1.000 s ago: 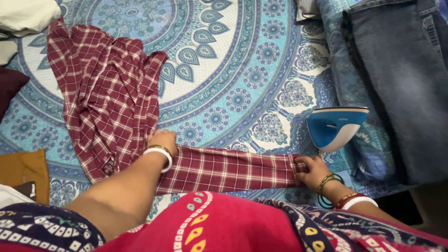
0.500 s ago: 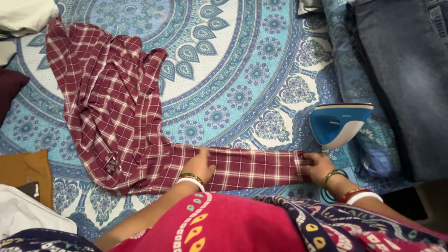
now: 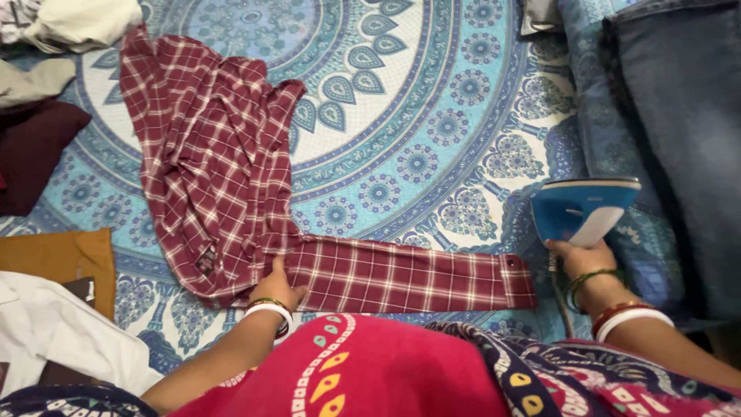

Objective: The person irons a maroon plaid shirt on a bed. They smooth the fabric with their hands, use a blue electric iron to press the body and sleeves, and flip the garment to treat different sections.

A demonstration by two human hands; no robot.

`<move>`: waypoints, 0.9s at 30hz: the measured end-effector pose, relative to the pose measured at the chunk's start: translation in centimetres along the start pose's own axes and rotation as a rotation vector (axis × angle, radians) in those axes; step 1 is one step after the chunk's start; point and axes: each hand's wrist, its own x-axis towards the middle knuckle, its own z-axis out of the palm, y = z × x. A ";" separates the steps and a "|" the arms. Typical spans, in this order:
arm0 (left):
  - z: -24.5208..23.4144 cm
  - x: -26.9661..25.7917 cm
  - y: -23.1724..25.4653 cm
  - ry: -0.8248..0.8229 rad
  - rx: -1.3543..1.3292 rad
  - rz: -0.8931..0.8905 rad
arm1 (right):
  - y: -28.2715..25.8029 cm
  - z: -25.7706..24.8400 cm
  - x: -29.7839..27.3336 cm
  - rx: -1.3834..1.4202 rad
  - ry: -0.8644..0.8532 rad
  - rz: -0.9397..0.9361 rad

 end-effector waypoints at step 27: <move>-4.4 0.9 -5.4 -0.305 0.186 0.139 | -13.5 11.0 -18.8 -1.113 -0.621 -0.306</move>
